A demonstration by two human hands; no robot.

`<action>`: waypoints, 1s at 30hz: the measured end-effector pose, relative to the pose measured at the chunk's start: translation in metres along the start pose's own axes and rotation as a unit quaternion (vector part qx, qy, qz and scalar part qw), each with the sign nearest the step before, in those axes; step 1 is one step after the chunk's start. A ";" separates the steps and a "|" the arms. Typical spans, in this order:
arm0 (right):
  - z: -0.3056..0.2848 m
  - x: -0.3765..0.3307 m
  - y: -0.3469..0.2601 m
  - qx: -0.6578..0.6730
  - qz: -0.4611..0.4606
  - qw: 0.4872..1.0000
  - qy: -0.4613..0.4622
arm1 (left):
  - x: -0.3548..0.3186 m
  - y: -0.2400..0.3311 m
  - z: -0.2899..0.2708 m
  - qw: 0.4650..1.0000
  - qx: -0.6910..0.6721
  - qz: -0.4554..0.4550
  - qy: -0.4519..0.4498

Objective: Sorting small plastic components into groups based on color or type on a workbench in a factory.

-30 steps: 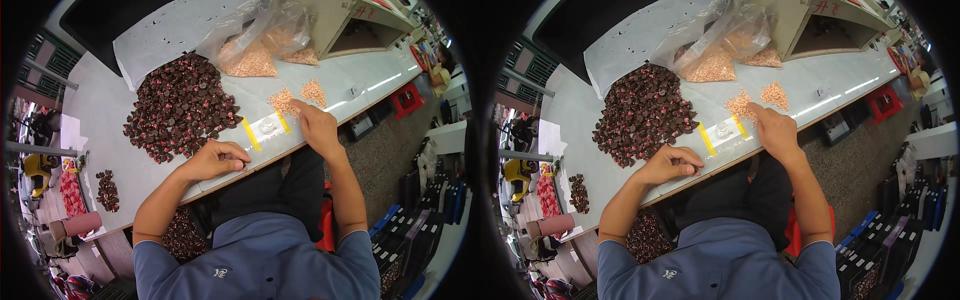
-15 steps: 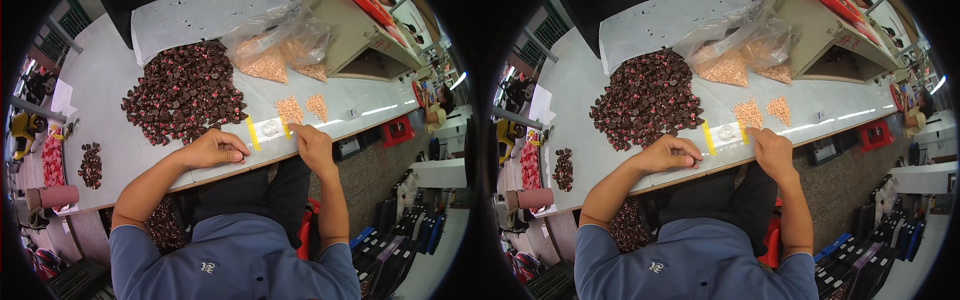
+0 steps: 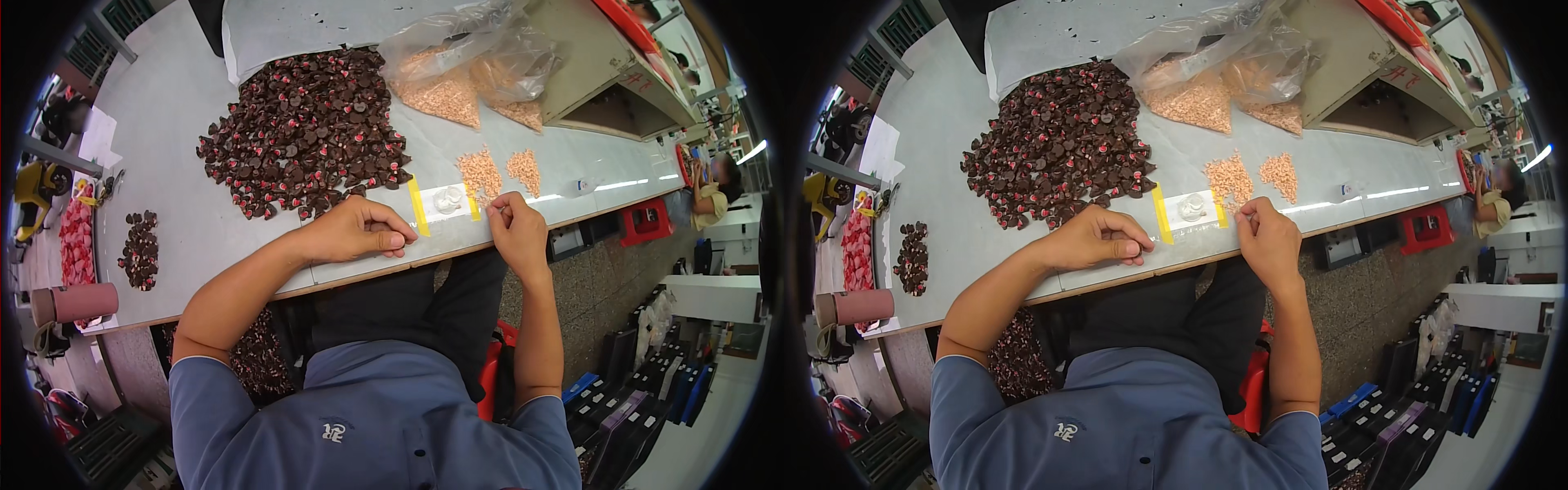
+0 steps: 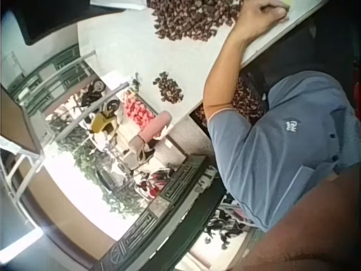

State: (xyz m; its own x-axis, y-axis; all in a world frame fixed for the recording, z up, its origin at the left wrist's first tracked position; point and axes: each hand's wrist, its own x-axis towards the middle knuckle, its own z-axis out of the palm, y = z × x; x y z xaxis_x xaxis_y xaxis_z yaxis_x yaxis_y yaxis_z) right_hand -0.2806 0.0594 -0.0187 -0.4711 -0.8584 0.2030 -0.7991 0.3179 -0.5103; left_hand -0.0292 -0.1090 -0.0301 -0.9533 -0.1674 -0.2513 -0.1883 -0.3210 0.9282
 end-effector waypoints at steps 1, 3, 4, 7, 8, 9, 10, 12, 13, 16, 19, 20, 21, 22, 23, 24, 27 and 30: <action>0.000 0.000 0.000 0.000 -0.001 1.000 -0.003 | 0.000 0.000 0.000 1.000 -0.004 0.000 -0.001; 0.001 0.000 0.001 -0.011 -0.002 1.000 -0.006 | -0.001 0.001 0.001 1.000 -0.011 -0.007 0.003; 0.002 -0.002 0.000 -0.011 -0.004 1.000 -0.008 | -0.001 0.001 0.001 1.000 -0.016 -0.013 0.004; -0.002 -0.011 -0.009 0.098 -0.006 0.995 0.029 | -0.004 0.004 0.006 0.999 -0.023 -0.033 0.031; -0.004 -0.015 -0.015 0.146 -0.030 0.989 0.020 | -0.006 0.006 0.006 0.999 -0.023 -0.034 0.032; -0.006 -0.020 -0.022 0.192 -0.052 0.980 0.012 | -0.007 0.008 0.007 0.998 -0.026 -0.061 0.019; -0.002 -0.026 -0.034 0.245 -0.054 0.968 0.007 | -0.007 0.010 0.007 0.996 -0.029 -0.089 0.005; 0.005 -0.035 -0.051 0.286 -0.076 0.953 -0.057 | -0.009 0.009 0.007 0.995 -0.030 -0.096 -0.001; 0.009 -0.037 -0.059 0.295 -0.093 0.947 -0.082 | -0.009 0.009 0.007 0.994 -0.033 -0.101 -0.004; 0.019 -0.035 -0.079 0.318 -0.105 0.937 -0.103 | -0.011 0.009 0.007 0.994 -0.042 -0.101 0.010; 0.021 -0.031 -0.082 0.270 -0.137 0.948 -0.103 | -0.009 0.013 0.007 0.995 -0.030 -0.098 -0.003; 0.022 -0.031 -0.081 0.248 -0.173 0.949 -0.089 | -0.007 0.012 0.006 0.995 -0.027 -0.098 -0.011; 0.023 -0.032 -0.082 0.254 -0.172 0.948 -0.089 | -0.006 0.011 0.006 0.994 -0.026 -0.103 -0.007; 0.021 -0.032 -0.086 0.209 -0.210 0.953 -0.065 | -0.006 0.011 0.006 0.994 -0.039 -0.097 -0.012; 0.021 -0.032 -0.089 0.163 -0.246 0.955 -0.041 | -0.006 0.010 0.006 0.994 -0.051 -0.091 -0.016; 0.022 -0.033 -0.091 0.166 -0.246 0.954 -0.040 | -0.005 0.009 0.007 0.994 -0.057 -0.093 -0.009; 0.028 -0.041 -0.098 0.096 -0.266 0.959 0.000 | -0.007 0.011 0.006 0.990 -0.090 -0.106 0.003; 0.042 -0.048 -0.103 0.040 -0.271 0.957 0.096 | -0.005 0.003 0.002 0.990 -0.111 -0.085 -0.002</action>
State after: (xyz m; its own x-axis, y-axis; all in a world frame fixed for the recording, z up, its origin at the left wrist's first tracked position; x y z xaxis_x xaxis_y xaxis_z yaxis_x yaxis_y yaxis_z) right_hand -0.1604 0.0511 -0.0107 -0.0608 -0.7962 0.6020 -0.9178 -0.1925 -0.3473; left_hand -0.0259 -0.1075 -0.0253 -0.9133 -0.0895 -0.3974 -0.2900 -0.5421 0.7887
